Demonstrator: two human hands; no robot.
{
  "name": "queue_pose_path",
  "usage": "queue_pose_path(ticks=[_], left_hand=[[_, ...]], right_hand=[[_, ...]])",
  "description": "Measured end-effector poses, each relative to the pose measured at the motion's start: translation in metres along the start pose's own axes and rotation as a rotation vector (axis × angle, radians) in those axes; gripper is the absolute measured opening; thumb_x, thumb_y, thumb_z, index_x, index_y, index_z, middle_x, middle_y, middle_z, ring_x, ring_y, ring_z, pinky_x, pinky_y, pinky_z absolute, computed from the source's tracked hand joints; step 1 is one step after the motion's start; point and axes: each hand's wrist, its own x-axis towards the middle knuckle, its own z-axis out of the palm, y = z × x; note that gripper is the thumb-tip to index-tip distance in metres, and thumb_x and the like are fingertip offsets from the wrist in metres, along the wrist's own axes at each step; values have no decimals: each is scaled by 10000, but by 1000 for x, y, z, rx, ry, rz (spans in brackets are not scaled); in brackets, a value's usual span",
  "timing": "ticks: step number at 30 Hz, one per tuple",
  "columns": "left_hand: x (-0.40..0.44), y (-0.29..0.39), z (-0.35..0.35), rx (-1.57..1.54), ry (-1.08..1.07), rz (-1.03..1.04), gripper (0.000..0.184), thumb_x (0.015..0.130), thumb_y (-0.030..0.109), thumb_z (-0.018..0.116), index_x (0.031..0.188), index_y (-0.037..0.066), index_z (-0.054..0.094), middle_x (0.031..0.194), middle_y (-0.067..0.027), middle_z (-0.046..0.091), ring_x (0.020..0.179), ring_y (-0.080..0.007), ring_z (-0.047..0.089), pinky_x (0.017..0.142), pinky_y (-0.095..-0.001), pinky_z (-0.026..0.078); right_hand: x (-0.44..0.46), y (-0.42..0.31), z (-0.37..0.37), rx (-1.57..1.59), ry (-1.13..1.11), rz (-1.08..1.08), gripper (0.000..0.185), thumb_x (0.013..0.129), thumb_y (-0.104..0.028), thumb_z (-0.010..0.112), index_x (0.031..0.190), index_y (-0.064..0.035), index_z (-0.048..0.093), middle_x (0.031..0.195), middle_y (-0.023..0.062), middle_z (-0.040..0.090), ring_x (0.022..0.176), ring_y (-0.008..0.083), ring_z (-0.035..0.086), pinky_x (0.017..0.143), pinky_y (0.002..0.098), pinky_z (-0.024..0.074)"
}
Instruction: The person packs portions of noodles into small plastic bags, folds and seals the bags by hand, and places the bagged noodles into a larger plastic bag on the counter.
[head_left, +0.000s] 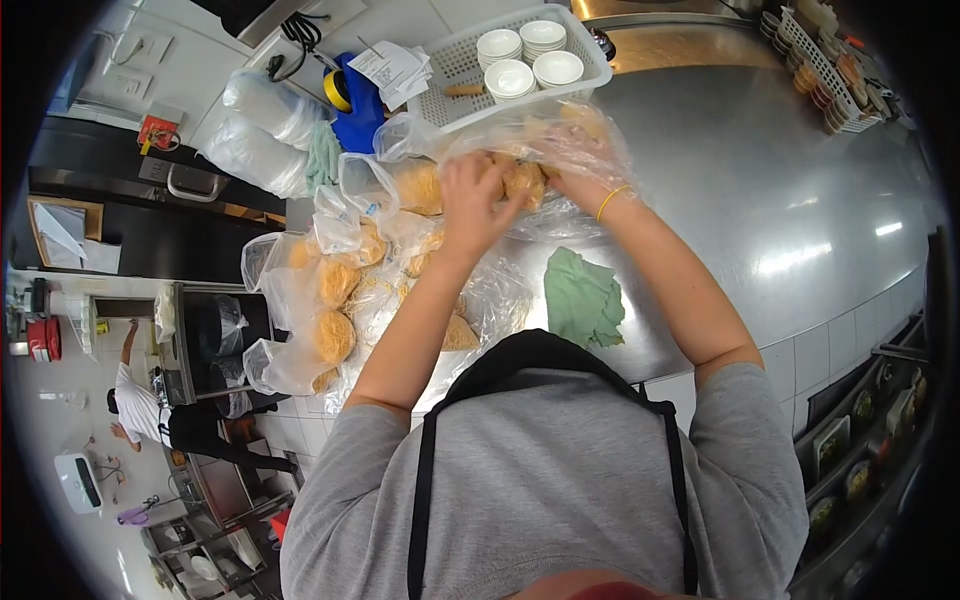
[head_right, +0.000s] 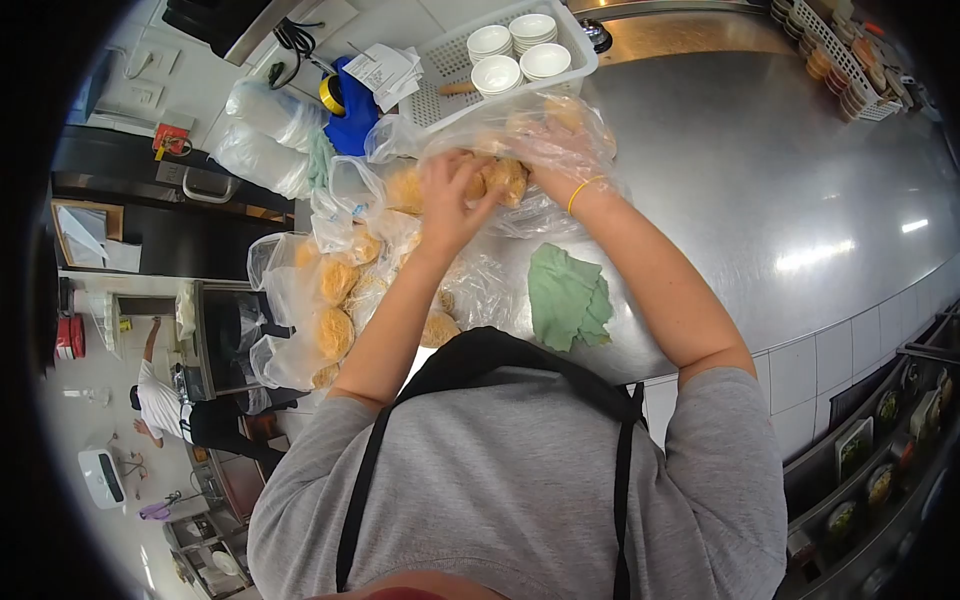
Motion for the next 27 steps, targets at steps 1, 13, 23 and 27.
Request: queue_pose_path(ticks=[1, 13, 23, 27], left_hand=[[-3, -2, -3, 124, 11, -45, 425, 694, 273, 682, 1058, 88, 562, 1063, -142, 484, 992, -308, 445, 842, -405, 367], [20, -1, 22, 410, -125, -263, 471, 749, 501, 555, 1142, 242, 528, 1156, -123, 440, 1071, -318, 396, 830, -484, 312], [31, 7, 39, 304, -209, -6, 456, 810, 465, 493, 1184, 205, 487, 1143, -61, 488, 1078, -262, 419, 900, -504, 241], [28, 3, 51, 402, -151, 103, 451, 825, 451, 473, 1205, 207, 470, 1185, -49, 480, 1132, -242, 397, 916, -532, 219]], right_hand=[[1, 1, -17, 0, 0, 0, 425, 785, -278, 552, 1200, -215, 481, 1269, 105, 434, 1160, 316, 406, 955, 456, 331], [26, 34, 13, 578, -96, 71, 461, 854, -425, 394, 1246, -194, 466, 1312, 122, 404, 1270, 269, 281, 1048, 388, 196], [19, 52, 27, 259, -62, 88, 341, 844, -199, 441, 1156, -78, 505, 1168, 157, 518, 1047, 322, 494, 893, 376, 386], [26, 74, 44, 329, -4, 48, 328, 830, -155, 441, 1138, -64, 512, 1178, 171, 504, 1065, 311, 480, 904, 376, 380]])
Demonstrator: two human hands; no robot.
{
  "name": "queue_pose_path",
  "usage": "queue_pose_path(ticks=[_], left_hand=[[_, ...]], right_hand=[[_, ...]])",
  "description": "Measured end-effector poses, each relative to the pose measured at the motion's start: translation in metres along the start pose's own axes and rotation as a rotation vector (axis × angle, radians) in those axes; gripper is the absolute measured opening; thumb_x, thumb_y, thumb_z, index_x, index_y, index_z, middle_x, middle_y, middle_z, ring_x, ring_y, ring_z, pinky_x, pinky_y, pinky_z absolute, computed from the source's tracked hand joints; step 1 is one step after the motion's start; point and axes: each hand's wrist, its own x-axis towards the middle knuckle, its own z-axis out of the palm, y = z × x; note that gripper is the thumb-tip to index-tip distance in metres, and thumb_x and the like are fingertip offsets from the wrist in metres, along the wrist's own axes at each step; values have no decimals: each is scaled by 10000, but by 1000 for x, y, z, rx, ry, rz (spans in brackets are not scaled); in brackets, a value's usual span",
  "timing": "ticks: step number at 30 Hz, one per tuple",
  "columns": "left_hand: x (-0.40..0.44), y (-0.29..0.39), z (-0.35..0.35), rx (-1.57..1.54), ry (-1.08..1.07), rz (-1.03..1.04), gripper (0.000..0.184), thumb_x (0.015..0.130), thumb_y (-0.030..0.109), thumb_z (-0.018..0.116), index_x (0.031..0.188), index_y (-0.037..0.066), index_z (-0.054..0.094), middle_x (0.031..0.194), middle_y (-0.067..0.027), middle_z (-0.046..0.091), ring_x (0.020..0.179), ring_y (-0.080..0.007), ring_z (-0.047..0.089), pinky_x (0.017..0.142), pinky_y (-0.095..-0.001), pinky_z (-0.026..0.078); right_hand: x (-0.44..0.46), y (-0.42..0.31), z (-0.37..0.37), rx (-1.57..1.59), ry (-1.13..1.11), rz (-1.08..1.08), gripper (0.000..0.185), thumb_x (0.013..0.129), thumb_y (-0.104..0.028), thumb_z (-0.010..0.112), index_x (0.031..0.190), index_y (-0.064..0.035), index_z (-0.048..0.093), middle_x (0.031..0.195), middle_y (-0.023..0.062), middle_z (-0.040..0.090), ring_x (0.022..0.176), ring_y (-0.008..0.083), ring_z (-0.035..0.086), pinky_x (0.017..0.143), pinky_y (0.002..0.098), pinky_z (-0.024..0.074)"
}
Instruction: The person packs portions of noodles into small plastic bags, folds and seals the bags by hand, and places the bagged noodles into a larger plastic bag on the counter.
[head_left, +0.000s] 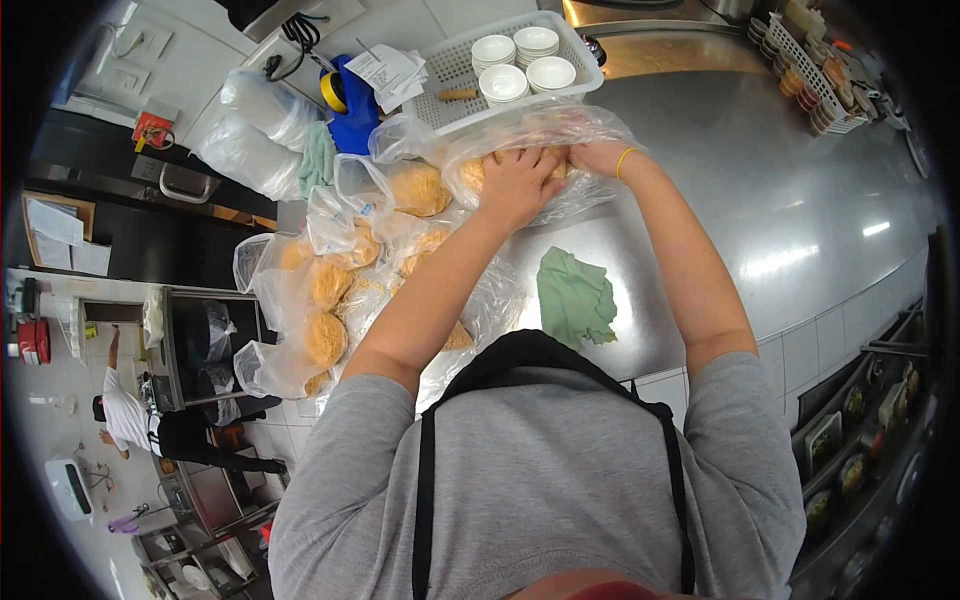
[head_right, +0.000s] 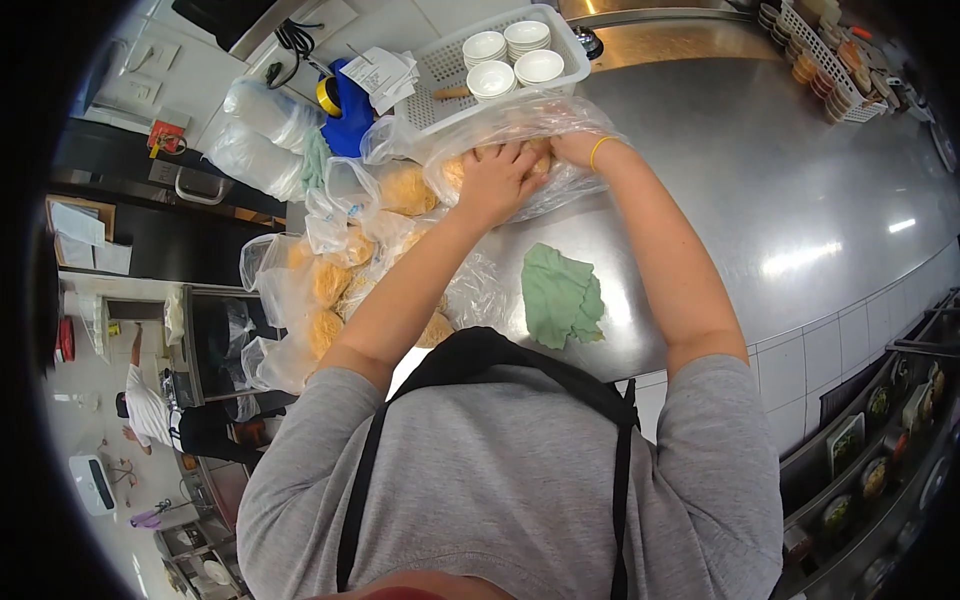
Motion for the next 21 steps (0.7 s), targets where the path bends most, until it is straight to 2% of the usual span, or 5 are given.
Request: queue_pose_path(ticks=[2, 6, 10, 15, 21], left_hand=[[0, 1, 1, -1, -111, -47, 468, 841, 460, 445, 1237, 210, 447, 1225, -58, 471, 1176, -236, 373, 923, -576, 199], [10, -14, 4, -47, -78, -41, 532, 834, 497, 450, 1270, 194, 416, 1252, -82, 454, 1210, -254, 346, 936, -607, 183], [4, -35, -61, -683, -509, -81, 669, 765, 578, 502, 1274, 154, 414, 1329, -77, 368, 1273, -278, 273, 979, -574, 219], [-39, -63, -79, 146, -399, 274, 409, 787, 292, 602, 1163, 159, 512, 1297, -58, 414, 1265, -253, 300, 1034, -505, 207], [-11, -103, -105, -85, -426, -9, 336, 773, 134, 586, 1101, 140, 517, 1069, -83, 576, 1083, -244, 490, 991, -503, 260]], right_hand=[[3, 8, 4, -117, 13, -172, 325, 830, -145, 431, 1131, -55, 513, 1174, 175, 507, 1062, 307, 483, 905, 375, 380], [6, -23, -19, -20, -107, 172, 365, 843, -188, 431, 1185, -69, 480, 1232, 171, 466, 1124, 307, 442, 947, 373, 359], [-16, -70, -59, 17, -468, 80, 393, 860, -264, 436, 1208, -86, 476, 1245, 170, 469, 1166, 287, 428, 955, 394, 354], [-38, -125, -96, -731, -535, -41, 295, 792, -182, 528, 1074, -112, 581, 1155, 148, 535, 1128, 281, 476, 1001, 398, 276], [7, -111, -117, -739, -317, 50, 252, 735, -107, 579, 985, -89, 605, 1001, 123, 605, 947, 305, 565, 871, 401, 410]])
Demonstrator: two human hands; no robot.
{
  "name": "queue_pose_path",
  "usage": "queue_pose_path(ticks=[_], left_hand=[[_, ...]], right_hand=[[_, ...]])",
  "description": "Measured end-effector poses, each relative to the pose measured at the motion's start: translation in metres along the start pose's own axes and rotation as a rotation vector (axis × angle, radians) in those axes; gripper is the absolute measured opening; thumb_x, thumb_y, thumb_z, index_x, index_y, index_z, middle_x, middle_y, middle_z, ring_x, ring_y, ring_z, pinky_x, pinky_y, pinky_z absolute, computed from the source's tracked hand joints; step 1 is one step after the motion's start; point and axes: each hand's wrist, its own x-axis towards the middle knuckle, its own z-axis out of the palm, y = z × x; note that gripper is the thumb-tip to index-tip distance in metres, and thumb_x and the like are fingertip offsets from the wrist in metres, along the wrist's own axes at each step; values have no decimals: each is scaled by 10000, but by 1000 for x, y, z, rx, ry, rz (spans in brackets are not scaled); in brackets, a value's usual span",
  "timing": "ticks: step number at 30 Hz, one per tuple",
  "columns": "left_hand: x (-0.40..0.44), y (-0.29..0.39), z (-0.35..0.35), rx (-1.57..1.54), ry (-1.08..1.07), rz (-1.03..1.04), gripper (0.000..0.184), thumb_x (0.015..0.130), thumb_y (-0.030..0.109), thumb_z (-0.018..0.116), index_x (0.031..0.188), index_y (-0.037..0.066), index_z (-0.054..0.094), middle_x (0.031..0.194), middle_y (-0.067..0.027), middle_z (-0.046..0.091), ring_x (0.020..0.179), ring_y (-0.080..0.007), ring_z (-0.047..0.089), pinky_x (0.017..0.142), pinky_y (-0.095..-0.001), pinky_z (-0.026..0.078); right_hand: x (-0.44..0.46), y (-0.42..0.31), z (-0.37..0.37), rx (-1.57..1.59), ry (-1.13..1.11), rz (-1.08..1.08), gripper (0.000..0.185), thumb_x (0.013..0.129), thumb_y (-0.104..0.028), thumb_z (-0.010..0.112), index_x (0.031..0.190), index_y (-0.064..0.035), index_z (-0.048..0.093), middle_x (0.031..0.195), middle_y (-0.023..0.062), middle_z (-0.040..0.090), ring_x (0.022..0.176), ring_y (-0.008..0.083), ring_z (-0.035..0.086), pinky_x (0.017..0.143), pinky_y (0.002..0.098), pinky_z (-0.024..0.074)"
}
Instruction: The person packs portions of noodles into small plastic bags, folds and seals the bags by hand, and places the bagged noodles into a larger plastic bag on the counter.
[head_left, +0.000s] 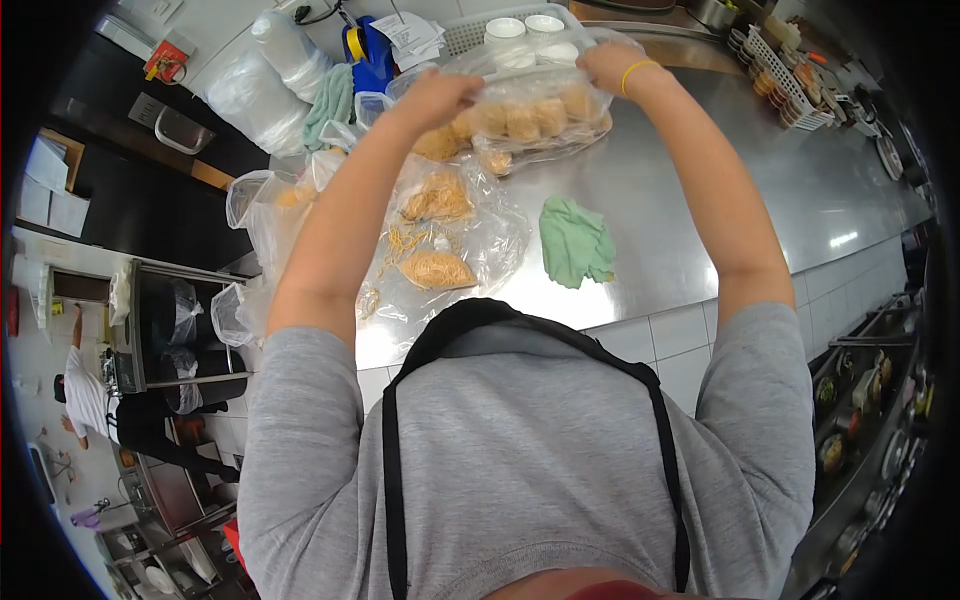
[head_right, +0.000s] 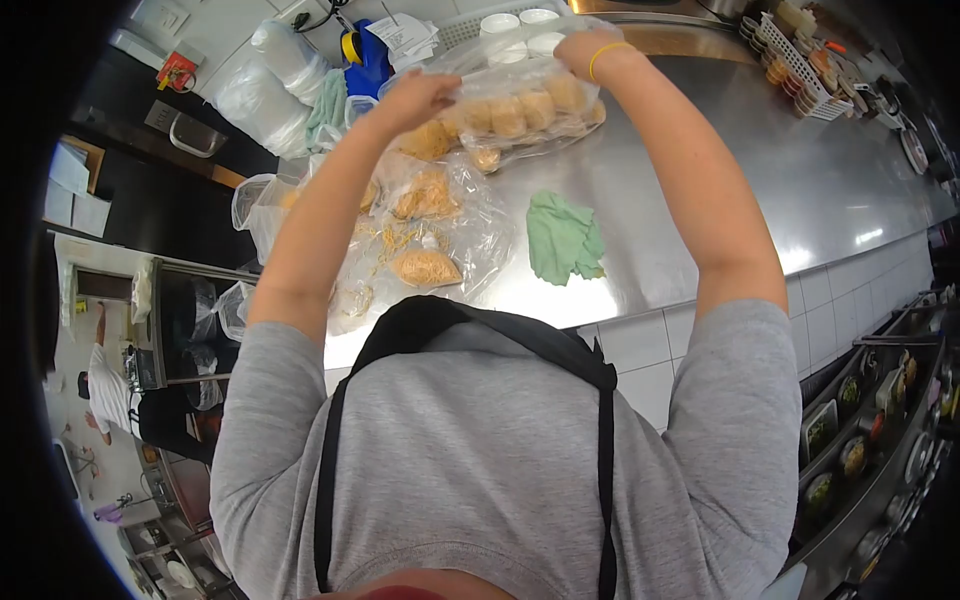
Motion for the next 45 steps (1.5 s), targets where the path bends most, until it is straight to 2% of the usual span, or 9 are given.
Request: queue_pose_path(ticks=[11, 13, 19, 23, 27, 30, 34, 39, 45], left_hand=[[-8, -1, -29, -69, 413, 228, 244, 734, 78, 593, 975, 58, 563, 903, -134, 608, 860, -318, 569, 747, -370, 457], [-6, 5, -31, -146, 464, 184, 269, 725, 56, 595, 992, 49, 568, 926, -145, 607, 880, -315, 571, 753, -360, 460], [0, 7, -22, -523, 373, 225, 269, 729, 23, 569, 997, 43, 573, 882, -92, 628, 879, -232, 589, 797, -316, 443], [15, -10, -6, -518, 780, 13, 428, 684, 331, 638, 1034, 95, 570, 1049, -180, 582, 931, -336, 568, 820, -353, 449], [44, -20, 2, -800, 466, -543, 579, 683, 404, 631, 1117, 35, 527, 1113, -234, 522, 870, -298, 590, 761, -343, 476], [20, -4, -17, -637, 127, -379, 505, 708, 375, 614, 1046, 2, 566, 950, -207, 608, 801, -295, 611, 712, -369, 489], [76, -27, 33, -393, 220, -410, 286, 704, 315, 616, 875, 90, 656, 868, -148, 643, 857, -287, 613, 760, -364, 479], [63, -22, 23, -875, 537, -172, 254, 775, 258, 590, 862, 22, 622, 721, -130, 627, 705, -260, 613, 673, -344, 479], [16, -32, 63, -1116, 488, -301, 622, 760, 474, 601, 1146, -2, 497, 1035, -171, 568, 907, -246, 571, 777, -332, 456]], right_hand=[[-19, -39, -36, 19, 162, 20, 267, 786, -174, 570, 1015, -38, 580, 983, 125, 606, 964, 287, 557, 821, 373, 438], [-13, -57, -37, 651, 267, -190, 274, 796, -245, 529, 988, -65, 605, 1000, 137, 612, 934, 285, 566, 803, 358, 437], [47, -72, 4, 543, -9, -12, 326, 798, -220, 501, 1071, -64, 586, 1033, 155, 604, 992, 282, 554, 848, 349, 418], [59, -81, 12, 316, -103, -124, 460, 751, -266, 607, 1146, -38, 539, 1100, 149, 581, 1038, 257, 533, 885, 329, 397], [79, -78, 23, 374, -117, -240, 487, 706, -283, 608, 1150, -91, 547, 1117, 139, 576, 1026, 280, 546, 886, 352, 411], [111, -65, 45, 459, -224, -292, 502, 698, -285, 613, 1155, -90, 542, 1144, 143, 559, 1054, 276, 529, 895, 358, 402], [123, -73, 52, 437, -312, -21, 491, 723, -310, 596, 1146, -67, 541, 1157, 159, 543, 1098, 277, 490, 920, 379, 376], [121, -84, 51, 388, -433, -221, 533, 752, -452, 573, 1105, -53, 565, 1111, 166, 555, 1072, 277, 491, 915, 378, 374], [115, -87, 55, 578, -384, -40, 515, 747, -353, 644, 1166, -80, 523, 1083, 106, 570, 1015, 219, 507, 904, 323, 379]])
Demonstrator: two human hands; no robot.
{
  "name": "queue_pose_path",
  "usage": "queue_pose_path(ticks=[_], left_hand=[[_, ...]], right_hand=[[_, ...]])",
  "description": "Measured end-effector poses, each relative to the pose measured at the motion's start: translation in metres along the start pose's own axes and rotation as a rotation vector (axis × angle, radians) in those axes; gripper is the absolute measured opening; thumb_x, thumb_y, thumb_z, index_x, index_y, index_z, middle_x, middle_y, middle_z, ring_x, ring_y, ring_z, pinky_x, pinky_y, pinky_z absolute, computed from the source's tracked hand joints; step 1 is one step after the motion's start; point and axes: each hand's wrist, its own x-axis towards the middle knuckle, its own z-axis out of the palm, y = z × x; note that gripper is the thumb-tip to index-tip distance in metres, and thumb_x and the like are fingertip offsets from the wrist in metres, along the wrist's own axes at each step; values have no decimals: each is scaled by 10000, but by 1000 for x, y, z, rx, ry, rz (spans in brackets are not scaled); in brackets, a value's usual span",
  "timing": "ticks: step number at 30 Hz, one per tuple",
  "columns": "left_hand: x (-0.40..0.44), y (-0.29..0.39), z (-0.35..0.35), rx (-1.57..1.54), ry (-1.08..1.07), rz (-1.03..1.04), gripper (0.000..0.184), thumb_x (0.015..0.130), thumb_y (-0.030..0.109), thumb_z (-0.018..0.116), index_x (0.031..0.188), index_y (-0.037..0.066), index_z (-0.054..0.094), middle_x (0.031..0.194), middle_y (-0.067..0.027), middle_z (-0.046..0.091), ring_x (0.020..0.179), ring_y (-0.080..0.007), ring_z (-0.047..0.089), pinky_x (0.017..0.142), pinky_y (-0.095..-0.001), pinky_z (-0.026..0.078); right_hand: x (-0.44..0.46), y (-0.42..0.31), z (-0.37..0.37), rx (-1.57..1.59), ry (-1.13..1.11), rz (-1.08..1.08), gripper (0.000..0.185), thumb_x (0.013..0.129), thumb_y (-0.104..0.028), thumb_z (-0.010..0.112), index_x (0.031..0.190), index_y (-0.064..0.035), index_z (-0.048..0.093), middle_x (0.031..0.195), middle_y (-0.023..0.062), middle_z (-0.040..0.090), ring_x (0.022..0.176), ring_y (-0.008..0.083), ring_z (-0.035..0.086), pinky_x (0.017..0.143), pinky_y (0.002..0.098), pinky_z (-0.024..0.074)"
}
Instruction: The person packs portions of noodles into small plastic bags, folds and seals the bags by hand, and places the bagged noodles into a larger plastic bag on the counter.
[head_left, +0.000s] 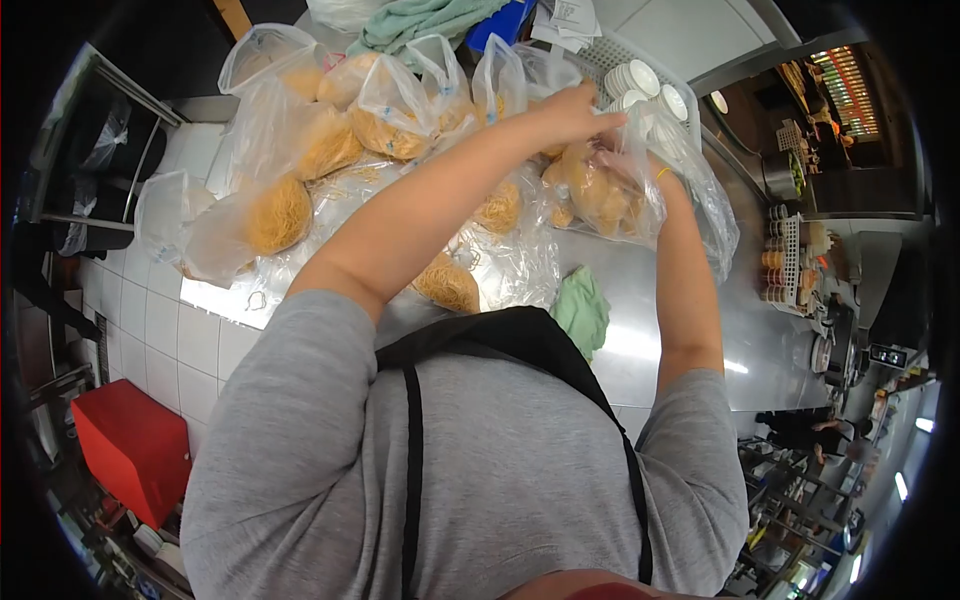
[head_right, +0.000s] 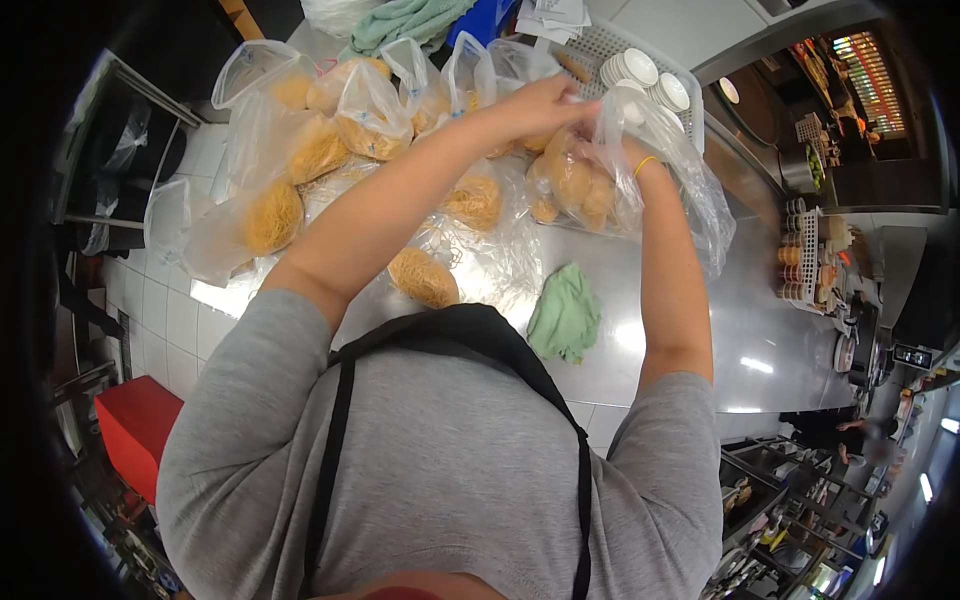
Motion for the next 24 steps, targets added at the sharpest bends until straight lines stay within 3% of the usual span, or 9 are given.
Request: queue_pose_path(ticks=[1, 5, 8, 11, 13, 17, 19, 22, 24], left_hand=[[-7, -6, 1, 37, -55, -193, 719, 737, 526, 603, 1184, -20, 463, 1092, -194, 539, 934, -256, 559, 791, -327, 451], [0, -7, 10, -132, 39, -76, 812, 691, 591, 605, 1174, -46, 465, 1066, -205, 556, 928, -258, 566, 789, -340, 453], [32, 13, 13, -379, -15, -277, 791, 680, 582, 617, 1132, -57, 500, 1040, -220, 568, 850, -274, 597, 763, -351, 465], [36, 42, 12, 235, -224, -224, 576, 739, 449, 600, 1075, -17, 558, 932, -205, 605, 730, -281, 615, 699, -351, 482], [56, 29, 26, 334, 26, -68, 358, 759, 290, 565, 1006, 36, 605, 833, -188, 624, 658, -280, 613, 628, -351, 489], [76, 43, 18, 183, 101, -91, 277, 747, 200, 529, 972, 61, 611, 741, -157, 624, 656, -269, 611, 592, -353, 483], [76, 61, 11, -103, 68, -386, 274, 726, 172, 539, 963, 53, 610, 691, -135, 610, 617, -263, 596, 572, -363, 478], [98, 68, 13, -128, 145, -455, 125, 707, 110, 595, 695, 2, 659, 620, -140, 623, 509, -247, 610, 501, -349, 496], [142, 51, 23, -24, 23, -429, 150, 714, 144, 614, 739, 0, 651, 673, -135, 631, 565, -240, 619, 526, -344, 495]], right_hand=[[0, -2, 0, -7, -18, 5, 519, 740, -355, 650, 1163, -81, 526, 1080, 106, 572, 1014, 221, 508, 900, 324, 381], [3, -12, -3, -31, -84, 31, 538, 711, -362, 676, 1149, -82, 538, 1066, 106, 579, 1007, 226, 514, 888, 330, 388], [8, -22, -10, -54, -149, 54, 552, 690, -366, 695, 1140, -82, 548, 1056, 106, 584, 1002, 229, 518, 878, 335, 393], [6, -30, -16, -68, -230, 89, 566, 669, -371, 714, 1130, -83, 557, 1045, 106, 589, 996, 233, 522, 868, 339, 399], [3, -38, -14, -79, -278, 131, 575, 655, -375, 726, 1123, -84, 563, 1039, 106, 593, 993, 236, 524, 862, 342, 402], [6, -32, -12, 68, -557, 63, 626, 604, -365, 774, 1120, -78, 566, 996, 100, 610, 974, 231, 535, 835, 337, 415], [2, -21, -11, -30, -484, -20, 631, 627, -324, 768, 1153, -73, 526, 1038, 98, 585, 1004, 223, 516, 867, 325, 393], [5, -16, -9, -102, -427, -144, 641, 627, -335, 767, 1155, -69, 521, 1041, 92, 580, 1003, 215, 513, 862, 316, 395], [1, -14, -9, -70, -433, -174, 647, 604, -387, 772, 1126, -71, 557, 1002, 86, 599, 972, 214, 528, 826, 320, 419]])
